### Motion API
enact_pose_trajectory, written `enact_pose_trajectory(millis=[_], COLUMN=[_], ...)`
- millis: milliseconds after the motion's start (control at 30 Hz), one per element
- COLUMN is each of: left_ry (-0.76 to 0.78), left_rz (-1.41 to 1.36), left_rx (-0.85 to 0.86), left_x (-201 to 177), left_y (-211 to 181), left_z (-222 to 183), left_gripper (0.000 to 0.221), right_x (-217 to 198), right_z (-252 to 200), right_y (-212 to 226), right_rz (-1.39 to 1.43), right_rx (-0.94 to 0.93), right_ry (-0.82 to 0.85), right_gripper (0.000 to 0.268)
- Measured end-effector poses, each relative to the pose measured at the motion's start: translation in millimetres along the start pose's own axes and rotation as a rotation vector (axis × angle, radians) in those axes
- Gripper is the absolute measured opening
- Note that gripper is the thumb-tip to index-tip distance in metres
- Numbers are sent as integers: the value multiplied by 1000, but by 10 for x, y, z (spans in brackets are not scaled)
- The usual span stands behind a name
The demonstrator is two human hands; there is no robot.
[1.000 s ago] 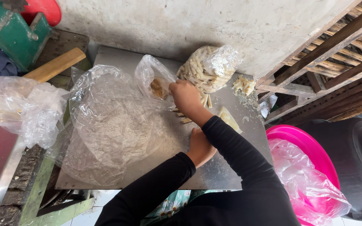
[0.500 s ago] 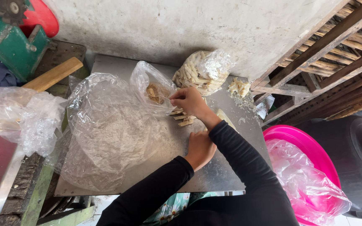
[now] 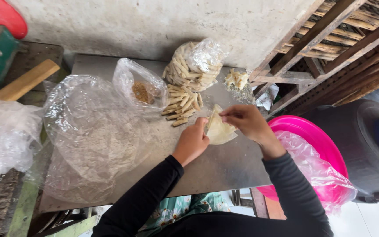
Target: The person places snack filling onto a wrapper, rolls the wrapper into a cylinder, and repeats this action with multiple snacks before collecting them into a bag.
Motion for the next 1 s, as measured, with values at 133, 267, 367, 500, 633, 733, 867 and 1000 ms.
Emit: enact_pose_trajectory(millis=[133, 267, 367, 500, 633, 733, 867, 1000], left_ry=[29, 119, 104, 124, 157, 168, 165, 178], left_rz=[-72, -91, -70, -54, -60, -52, -54, -46], left_rx=[-42, -114, -104, -121, -161, -165, -174, -172], left_x=[-15, 0, -30, -42, -41, -53, -85, -91], left_y=[38, 109, 101, 90, 78, 69, 77, 78], left_z=[18, 27, 40, 47, 42, 42, 51, 56], left_gripper=[56, 66, 66, 66, 66, 66, 66, 65], right_x=[-349, -370, -306, -252, -191, -167, -107, -80], right_z=[-384, -638, -725, -776, -811, -862, -981, -1089], right_y=[-462, -790, -928, -846, -584, -336, -62, -79], right_rz=[-63, 41, -50, -142, -203, -334, -538, -656], right_rx=[117, 131, 110, 18, -102, -286, -609, -695], right_ry=[-26, -6, 10, -46, -110, -170, -243, -237], right_gripper=[20, 20, 19, 18, 16, 14, 17, 34])
Point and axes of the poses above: each hand's wrist, its own z-axis towards the middle knuckle, its own x-axis out of the palm, y = z × x, the point moved 8 cm from there along z, towards the middle knuckle, and after that the axes turned 12 degrees about -y, right-handed, at the moved point
